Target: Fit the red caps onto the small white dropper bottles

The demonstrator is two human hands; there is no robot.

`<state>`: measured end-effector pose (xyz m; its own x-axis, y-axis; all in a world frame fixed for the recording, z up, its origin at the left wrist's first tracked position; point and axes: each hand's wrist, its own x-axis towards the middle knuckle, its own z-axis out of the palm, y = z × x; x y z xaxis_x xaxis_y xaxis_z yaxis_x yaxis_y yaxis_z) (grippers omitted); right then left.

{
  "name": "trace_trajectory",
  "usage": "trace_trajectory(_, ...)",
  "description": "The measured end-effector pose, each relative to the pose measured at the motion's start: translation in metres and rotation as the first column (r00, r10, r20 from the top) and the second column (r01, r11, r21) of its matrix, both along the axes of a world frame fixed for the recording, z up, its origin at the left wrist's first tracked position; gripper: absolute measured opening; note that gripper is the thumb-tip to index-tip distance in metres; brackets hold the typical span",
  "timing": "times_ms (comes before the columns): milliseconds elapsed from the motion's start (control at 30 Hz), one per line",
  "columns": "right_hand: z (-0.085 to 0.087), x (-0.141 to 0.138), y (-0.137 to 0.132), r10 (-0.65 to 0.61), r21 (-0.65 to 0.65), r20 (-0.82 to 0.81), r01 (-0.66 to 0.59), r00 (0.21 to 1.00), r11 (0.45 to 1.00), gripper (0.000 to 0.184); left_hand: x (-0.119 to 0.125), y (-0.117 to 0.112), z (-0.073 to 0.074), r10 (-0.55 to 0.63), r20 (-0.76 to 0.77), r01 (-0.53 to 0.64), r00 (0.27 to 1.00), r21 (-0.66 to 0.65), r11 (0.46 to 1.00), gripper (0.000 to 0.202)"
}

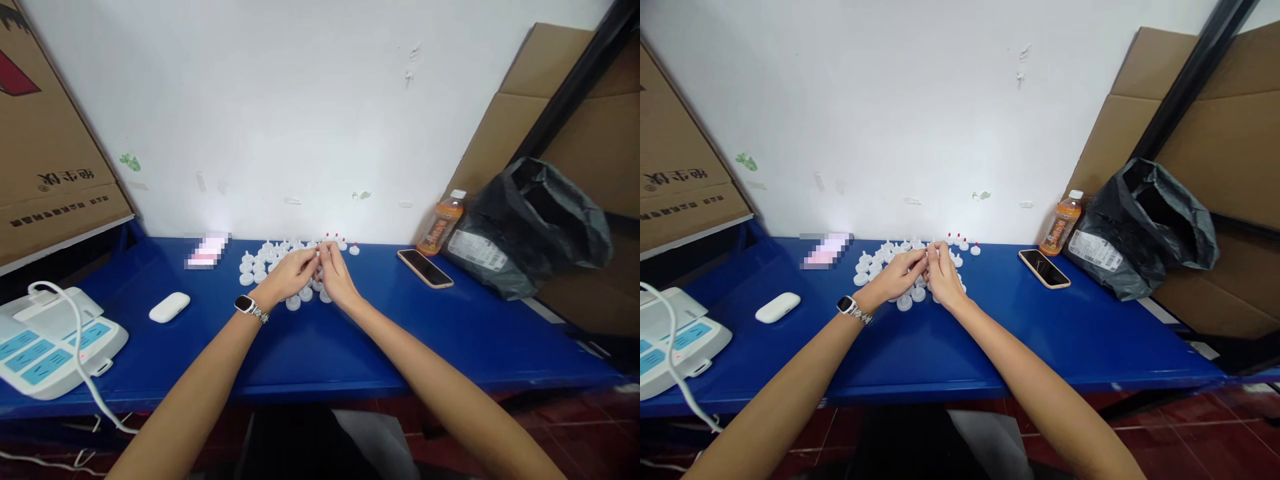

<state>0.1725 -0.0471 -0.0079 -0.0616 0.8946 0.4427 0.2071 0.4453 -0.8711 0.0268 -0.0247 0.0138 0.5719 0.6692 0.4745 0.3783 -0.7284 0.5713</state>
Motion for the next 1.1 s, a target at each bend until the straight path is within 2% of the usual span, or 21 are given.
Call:
trace_trajectory(133, 0.002, 0.001, 0.002, -0.054, 0.048, 0.054, 0.052, 0.997, 0.998, 0.028, 0.003, 0.001, -0.002, -0.034, 0.076, 0.040, 0.997, -0.072, 0.997, 0.038)
trace_trajectory(367, 0.012, -0.002, -0.002, -0.182, 0.209, 0.304, 0.121, 0.935, 0.970, 0.021, 0.006, 0.012, -0.007, 0.043, 0.168, -0.026, 0.985, -0.100, 0.995, 0.041)
trace_trajectory(467, 0.011, 0.004, -0.002, -0.210, 0.227, 0.372, 0.131, 0.904, 0.965, 0.022, -0.007, 0.020, 0.000, 0.157, 0.288, -0.121, 0.945, -0.139, 0.983, 0.043)
trace_trajectory(500, 0.010, 0.007, -0.001, -0.214, 0.221, 0.379, 0.137, 0.900, 0.966, 0.023, -0.013, 0.023, 0.003, 0.243, 0.357, -0.197, 0.902, -0.162, 0.967, 0.043)
trace_trajectory(567, 0.007, 0.014, 0.003, -0.207, 0.197, 0.357, 0.143, 0.911, 0.970, 0.023, -0.027, 0.030, 0.006, 0.339, 0.407, -0.301, 0.848, -0.158, 0.941, 0.043)
trace_trajectory(633, 0.004, 0.020, 0.008, -0.197, 0.179, 0.302, 0.148, 0.933, 0.973, 0.020, -0.037, 0.036, 0.005, 0.370, 0.326, -0.357, 0.870, -0.103, 0.928, 0.038)
trace_trajectory(733, 0.000, 0.022, 0.015, -0.175, 0.167, 0.260, 0.135, 0.950, 0.977, 0.015, -0.038, 0.044, -0.006, 0.348, 0.080, -0.353, 0.934, 0.054, 0.934, 0.020)
trace_trajectory(833, -0.002, 0.020, 0.019, -0.107, 0.123, 0.237, 0.080, 0.966, 0.989, 0.016, -0.033, 0.050, -0.016, 0.402, -0.079, -0.386, 0.912, 0.168, 0.907, 0.019)
trace_trajectory(967, -0.003, 0.019, 0.021, -0.089, 0.143, 0.173, 0.064, 0.981, 0.988, 0.018, -0.033, 0.050, -0.017, 0.451, -0.150, -0.417, 0.880, 0.210, 0.884, 0.025)
trace_trajectory(1100, -0.003, 0.022, 0.023, -0.242, 0.265, 0.200, 0.185, 0.949, 0.946, 0.016, -0.038, 0.045, -0.016, 0.442, -0.134, -0.412, 0.887, 0.201, 0.889, 0.028)
